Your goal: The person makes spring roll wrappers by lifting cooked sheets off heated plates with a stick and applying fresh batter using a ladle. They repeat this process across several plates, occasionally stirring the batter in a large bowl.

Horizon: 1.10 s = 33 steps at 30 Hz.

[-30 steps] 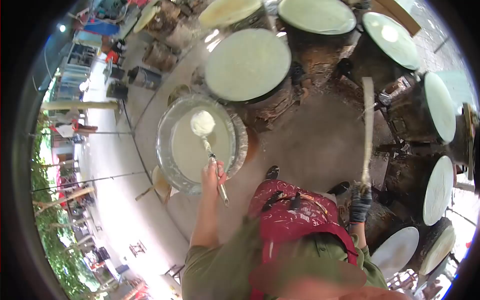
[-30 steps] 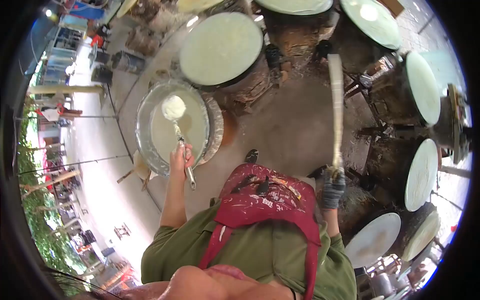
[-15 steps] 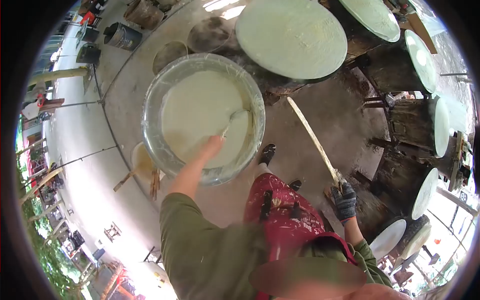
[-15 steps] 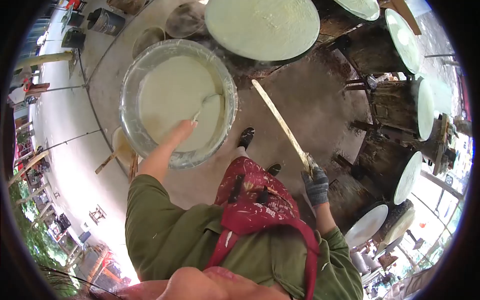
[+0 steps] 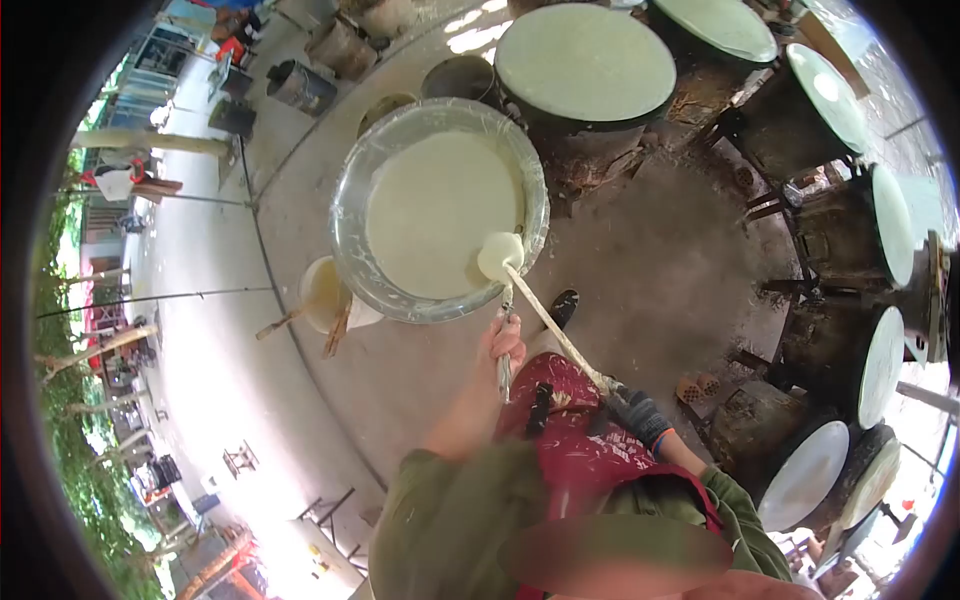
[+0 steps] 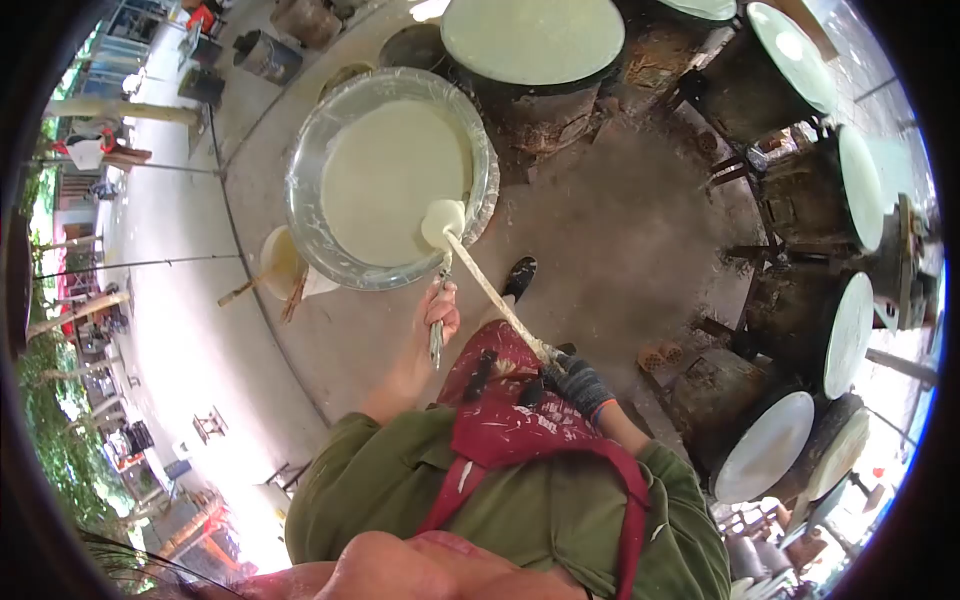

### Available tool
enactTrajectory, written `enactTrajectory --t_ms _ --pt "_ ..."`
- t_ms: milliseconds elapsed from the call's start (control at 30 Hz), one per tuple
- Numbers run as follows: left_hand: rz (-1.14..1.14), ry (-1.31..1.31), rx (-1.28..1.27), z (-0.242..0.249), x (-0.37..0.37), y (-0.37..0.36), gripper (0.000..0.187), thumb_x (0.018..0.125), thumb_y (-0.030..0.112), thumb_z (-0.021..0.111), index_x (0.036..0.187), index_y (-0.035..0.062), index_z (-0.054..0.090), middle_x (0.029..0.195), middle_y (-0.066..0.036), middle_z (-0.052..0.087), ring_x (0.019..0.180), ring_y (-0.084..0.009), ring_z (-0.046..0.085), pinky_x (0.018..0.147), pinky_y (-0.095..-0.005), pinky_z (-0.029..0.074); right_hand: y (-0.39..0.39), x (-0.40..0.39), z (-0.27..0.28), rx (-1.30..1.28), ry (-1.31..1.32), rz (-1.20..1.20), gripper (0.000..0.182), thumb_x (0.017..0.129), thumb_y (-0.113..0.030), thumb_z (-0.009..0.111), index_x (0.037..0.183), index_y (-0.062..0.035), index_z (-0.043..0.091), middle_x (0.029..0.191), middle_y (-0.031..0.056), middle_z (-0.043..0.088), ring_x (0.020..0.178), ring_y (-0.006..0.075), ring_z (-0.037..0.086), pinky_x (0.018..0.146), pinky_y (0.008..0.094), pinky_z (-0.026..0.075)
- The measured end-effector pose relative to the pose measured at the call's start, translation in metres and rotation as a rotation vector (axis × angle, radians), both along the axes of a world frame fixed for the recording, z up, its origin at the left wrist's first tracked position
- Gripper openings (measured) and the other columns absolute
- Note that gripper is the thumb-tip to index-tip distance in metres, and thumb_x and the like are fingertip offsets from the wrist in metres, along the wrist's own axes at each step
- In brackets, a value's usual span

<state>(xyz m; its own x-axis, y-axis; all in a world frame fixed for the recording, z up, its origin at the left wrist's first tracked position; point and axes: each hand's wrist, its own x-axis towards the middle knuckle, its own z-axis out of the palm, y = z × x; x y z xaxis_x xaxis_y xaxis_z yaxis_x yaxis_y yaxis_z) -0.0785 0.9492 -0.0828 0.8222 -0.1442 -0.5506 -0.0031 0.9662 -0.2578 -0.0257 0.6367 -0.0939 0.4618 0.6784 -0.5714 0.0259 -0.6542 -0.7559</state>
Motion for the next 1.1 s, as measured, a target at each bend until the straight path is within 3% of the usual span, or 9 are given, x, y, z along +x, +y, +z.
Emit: enactTrajectory --t_ms 33,167,267,367,500,733,867,967,1100 --pt "0.106 -0.065 -0.201 0.013 0.001 -0.008 0.023 0.095 0.027 0.044 0.092 0.0055 0.052 0.048 0.008 0.023 0.04 -0.0046 0.023 0.038 -0.0213 0.025 -0.007 -0.007 0.007 0.019 -0.038 -0.012 0.039 0.088 -0.029 0.056 0.117 -0.004 0.055 0.1 0.0231 0.061 0.091 0.0373 0.06 0.078 0.0394 0.048" --pt "0.039 0.082 0.59 0.117 0.003 -0.021 0.017 0.09 0.011 0.053 0.104 0.0022 0.046 0.053 0.005 0.035 0.038 -0.0035 0.031 0.035 -0.0163 0.022 -0.033 -0.016 0.033 0.286 -0.474 0.0 0.037 0.087 -0.024 0.059 0.116 -0.0028 0.055 0.094 0.0223 0.063 0.085 0.0325 0.063 0.075 0.037 0.049" --pt "0.086 -0.456 0.187 0.197 0.004 0.013 0.016 0.093 0.009 0.048 0.103 -0.0019 0.045 0.058 0.002 0.039 0.035 -0.0035 0.029 0.033 -0.0168 0.021 -0.038 0.0 0.08 0.348 -0.532 -0.196 0.038 0.085 -0.02 0.061 0.117 -0.0017 0.054 0.092 0.022 0.062 0.085 0.0329 0.063 0.074 0.0373 0.049" --pt "0.108 -0.624 0.36 0.222 0.027 0.04 0.016 0.094 0.01 0.045 0.099 -0.0053 0.046 0.058 0.002 0.039 0.035 -0.0033 0.029 0.032 -0.017 0.019 -0.04 0.006 0.091 0.607 -0.632 -0.473 0.04 0.083 -0.013 0.062 0.12 -0.0032 0.053 0.108 0.0147 0.061 0.089 0.0216 0.062 0.073 0.0327 0.051" --pt "0.1 -0.409 0.495 0.245 0.097 0.083 0.02 0.095 0.014 0.044 0.092 -0.0053 0.048 0.056 0.003 0.038 0.036 -0.0029 0.029 0.034 -0.0167 0.018 -0.044 0.026 0.086 0.692 -0.253 -0.988 0.035 0.088 -0.007 0.055 0.122 -0.0012 0.051 0.107 0.0034 0.058 0.079 0.0087 0.054 0.069 0.0241 0.048" --pt "-0.333 -0.219 1.712 0.244 0.169 0.005 0.034 0.098 0.03 0.037 0.091 -0.0011 0.051 0.05 0.004 0.033 0.034 -0.0059 0.028 0.033 -0.0229 0.022 -0.111 0.026 0.028 0.662 -0.273 -1.524 0.045 0.088 -0.001 0.051 0.132 -0.0074 0.044 0.113 -0.0011 0.054 0.072 0.0042 0.049 0.062 0.0202 0.047" --pt "-0.79 -0.485 1.38 0.241 0.226 -0.056 0.034 0.098 0.029 0.036 0.092 -0.0014 0.052 0.049 0.003 0.033 0.032 -0.004 0.026 0.03 -0.0215 0.02 -0.145 -0.021 0.021 0.509 -0.229 -1.675 0.04 0.087 0.001 0.053 0.127 -0.0043 0.049 0.115 0.0008 0.057 0.09 0.0089 0.054 0.075 0.0237 0.049" --pt "-1.244 -0.641 0.971 0.2 0.264 -0.115 0.035 0.097 0.027 0.036 0.094 -0.0032 0.054 0.051 0.003 0.034 0.033 -0.0062 0.027 0.033 -0.0234 0.024 -0.149 -0.069 0.034 0.399 -0.317 -1.855 0.038 0.085 -0.003 0.057 0.123 -0.0042 0.052 0.104 0.0023 0.06 0.079 0.009 0.055 0.07 0.0245 0.05" --pt "-1.692 -0.716 0.562 0.148 0.276 -0.25 0.036 0.098 0.027 0.033 0.1 -0.0007 0.055 0.05 0.003 0.034 0.03 -0.0075 0.03 0.032 -0.0259 0.029 -0.167 -0.151 0.019 -0.254 -0.657 -1.948 0.039 0.082 -0.003 0.061 0.12 -0.0023 0.053 0.104 0.006 0.063 0.087 0.0127 0.057 0.079 0.0279 0.048"
